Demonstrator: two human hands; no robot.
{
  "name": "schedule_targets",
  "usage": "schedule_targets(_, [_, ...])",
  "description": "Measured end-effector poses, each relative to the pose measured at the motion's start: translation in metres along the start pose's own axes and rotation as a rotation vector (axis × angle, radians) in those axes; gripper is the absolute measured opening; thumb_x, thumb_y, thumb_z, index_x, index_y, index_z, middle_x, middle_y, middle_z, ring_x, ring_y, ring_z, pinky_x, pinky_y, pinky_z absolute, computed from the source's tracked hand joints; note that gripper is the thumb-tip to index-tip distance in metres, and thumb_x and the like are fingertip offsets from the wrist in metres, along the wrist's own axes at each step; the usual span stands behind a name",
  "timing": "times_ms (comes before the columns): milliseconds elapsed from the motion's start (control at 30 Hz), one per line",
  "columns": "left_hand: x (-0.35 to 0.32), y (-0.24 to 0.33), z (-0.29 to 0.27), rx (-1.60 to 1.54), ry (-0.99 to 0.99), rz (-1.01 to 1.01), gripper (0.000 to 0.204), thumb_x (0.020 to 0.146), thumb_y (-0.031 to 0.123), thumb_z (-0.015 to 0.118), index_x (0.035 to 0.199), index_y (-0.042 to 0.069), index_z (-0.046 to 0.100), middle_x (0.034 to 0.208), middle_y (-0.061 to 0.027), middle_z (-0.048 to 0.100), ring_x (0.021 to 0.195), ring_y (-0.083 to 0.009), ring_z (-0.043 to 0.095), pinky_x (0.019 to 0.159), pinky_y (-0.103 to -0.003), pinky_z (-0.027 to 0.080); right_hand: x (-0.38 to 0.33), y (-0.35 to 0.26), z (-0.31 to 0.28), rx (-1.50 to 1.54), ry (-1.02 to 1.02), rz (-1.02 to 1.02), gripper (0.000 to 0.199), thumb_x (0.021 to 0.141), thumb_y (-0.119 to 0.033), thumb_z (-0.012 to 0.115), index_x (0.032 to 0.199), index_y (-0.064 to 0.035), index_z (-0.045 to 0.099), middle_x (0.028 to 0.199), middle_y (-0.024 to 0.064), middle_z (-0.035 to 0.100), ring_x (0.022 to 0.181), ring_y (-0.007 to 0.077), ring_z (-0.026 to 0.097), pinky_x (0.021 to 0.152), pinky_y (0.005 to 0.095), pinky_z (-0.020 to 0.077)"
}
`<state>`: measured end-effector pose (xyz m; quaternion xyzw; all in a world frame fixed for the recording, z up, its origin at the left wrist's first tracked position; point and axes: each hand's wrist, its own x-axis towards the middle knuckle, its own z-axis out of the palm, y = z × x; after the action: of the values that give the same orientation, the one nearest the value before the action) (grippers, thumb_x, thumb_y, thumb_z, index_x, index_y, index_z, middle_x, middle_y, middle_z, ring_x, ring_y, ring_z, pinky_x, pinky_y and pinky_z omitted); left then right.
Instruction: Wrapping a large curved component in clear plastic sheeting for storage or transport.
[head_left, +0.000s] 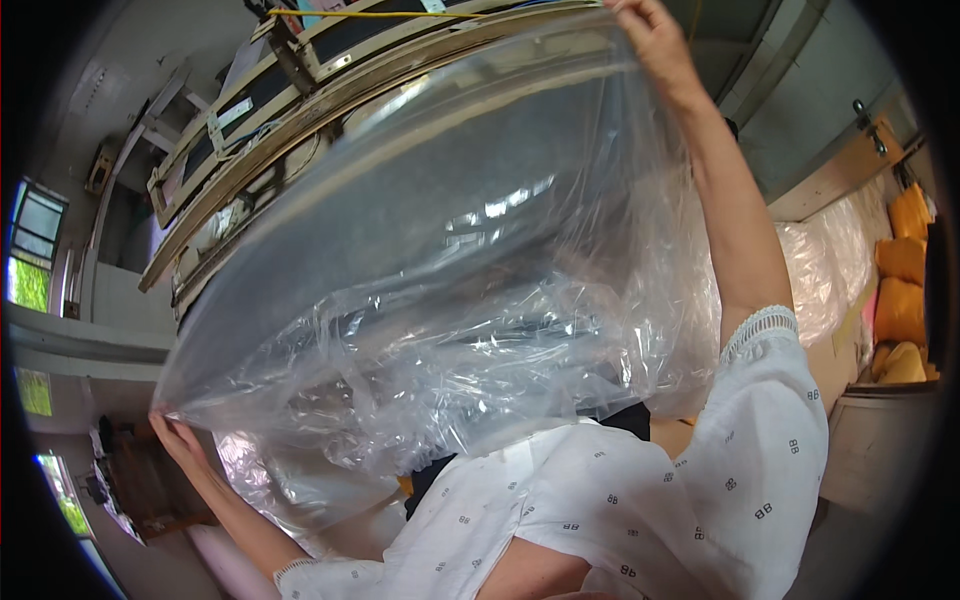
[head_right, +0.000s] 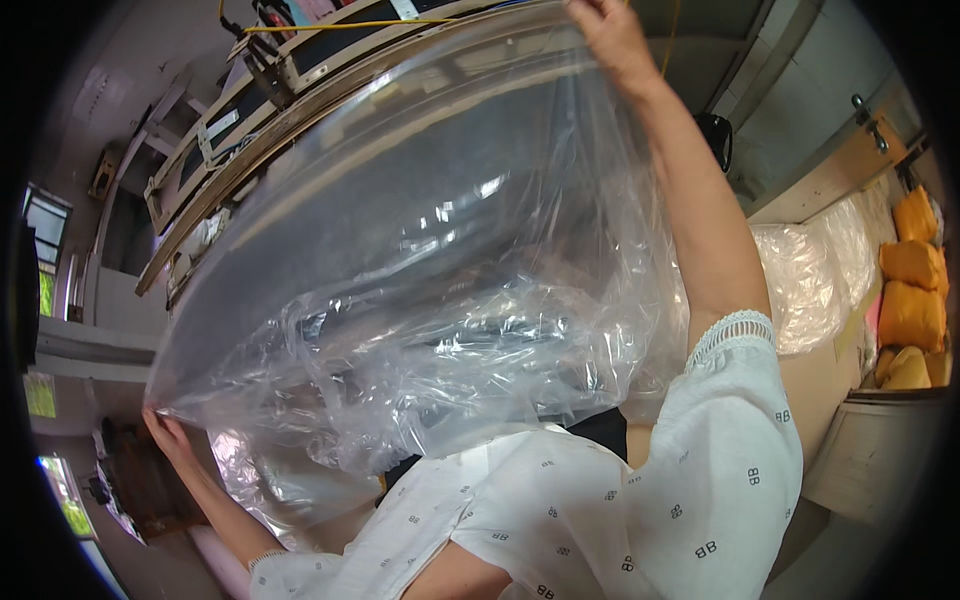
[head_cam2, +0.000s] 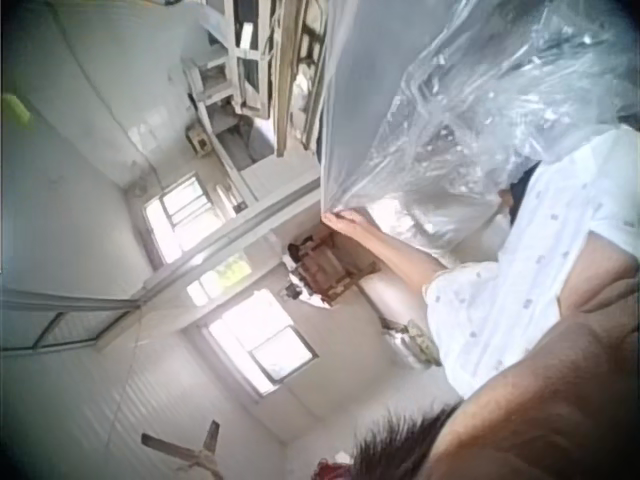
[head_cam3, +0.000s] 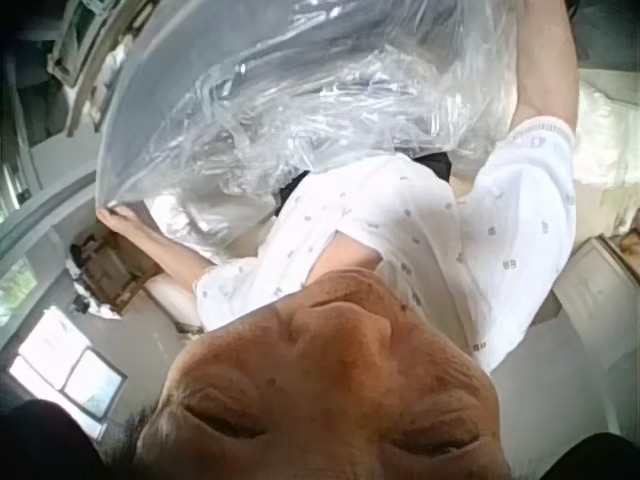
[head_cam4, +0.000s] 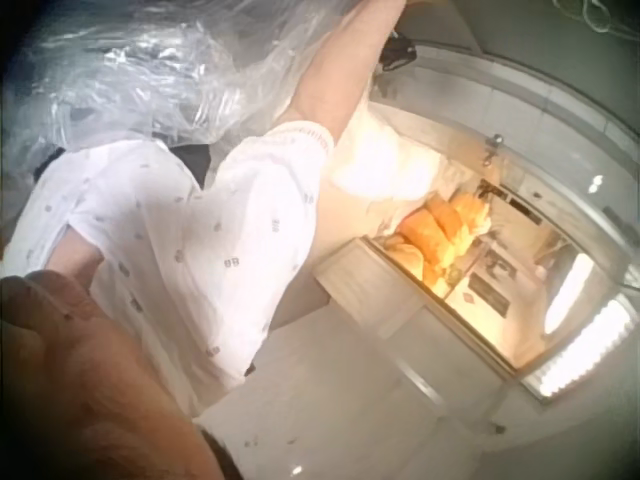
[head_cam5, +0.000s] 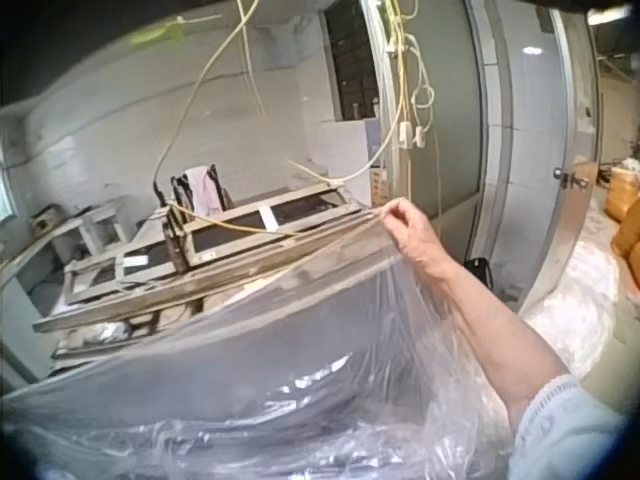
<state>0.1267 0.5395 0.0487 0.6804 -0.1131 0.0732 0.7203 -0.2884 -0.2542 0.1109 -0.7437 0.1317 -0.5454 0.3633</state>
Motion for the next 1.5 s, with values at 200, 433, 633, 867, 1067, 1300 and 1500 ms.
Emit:
schedule_targets(200, [0.067,-0.051,0.097,0.535,0.001,0.220,0.020,0.090,0.024,0.054,0.096,0.006,0.058,0.081,-0.0007,0.056,0.064,-0.0072,0.049,0.054,-0.020,0.040,0.009,0.073,-0.005,-0.603,0.109,0.012,0.017,0.090,-0.018,0.047,0.081,-0.0041,0.051,0.069,0.0025,0.057,0.065,0.0126,0.054,0.060,0.0288,0.0428])
schedule_targets(433, [0.111,-0.120,0.158,0.332,0.062,0.091,0.017,0.086,0.022,0.062,0.093,0.008,0.066,0.070,0.0049,0.055,0.054,-0.0022,0.042,0.045,-0.017,0.033,-0.045,0.140,0.005,-0.374,0.131,0.227,0.017,0.083,-0.019,0.057,0.089,-0.0033,0.060,0.078,0.0074,0.061,0.071,0.0160,0.057,0.069,0.0284,0.0448])
schedule_targets(633, [0.151,-0.130,0.181,0.305,0.045,0.071,0.022,0.082,0.025,0.065,0.095,0.007,0.068,0.075,0.0058,0.059,0.057,-0.0025,0.043,0.049,-0.017,0.033,-0.030,0.153,0.014,-0.587,0.062,0.188,0.018,0.079,-0.020,0.059,0.084,-0.0022,0.062,0.081,0.0111,0.059,0.076,0.0230,0.058,0.071,0.0319,0.0452])
schedule_targets(867, [0.178,-0.146,0.172,0.626,0.112,0.280,0.026,0.078,0.029,0.067,0.083,0.004,0.063,0.073,0.0021,0.056,0.060,-0.0086,0.046,0.054,-0.021,0.038,-0.022,0.146,0.018,-0.723,0.114,0.227,0.028,0.073,-0.026,0.065,0.083,-0.0022,0.055,0.088,0.0136,0.053,0.085,0.0270,0.052,0.078,0.0337,0.0422])
schedule_targets(1067, [0.179,-0.149,0.165,0.722,0.219,0.188,0.031,0.081,0.030,0.062,0.090,0.001,0.056,0.077,-0.0043,0.056,0.062,-0.0115,0.051,0.050,-0.024,0.040,-0.021,0.151,0.014,-0.756,0.224,0.338,0.037,0.069,-0.029,0.068,0.087,-0.0029,0.048,0.098,0.0152,0.047,0.091,0.0302,0.048,0.083,0.0355,0.0391])
schedule_targets(1300, [0.180,-0.141,0.146,0.277,0.124,-0.009,0.027,0.090,0.029,0.050,0.094,0.002,0.053,0.084,-0.0055,0.054,0.067,-0.0143,0.057,0.044,-0.022,0.039,-0.016,0.160,0.008,-0.596,0.287,0.350,0.035,0.074,-0.035,0.062,0.082,-0.0022,0.050,0.095,0.0157,0.048,0.091,0.0307,0.047,0.084,0.0361,0.0370])
schedule_targets(1500, [0.199,-0.137,0.096,0.413,0.129,0.040,0.030,0.090,0.033,0.050,0.091,0.005,0.059,0.081,-0.0046,0.057,0.072,-0.0099,0.053,0.054,-0.021,0.042,-0.011,0.195,0.007,-0.835,0.150,0.257,0.049,0.089,-0.040,0.040,0.090,0.0050,0.059,0.101,0.0296,0.052,0.101,0.0427,0.045,0.088,0.0461,0.0358])
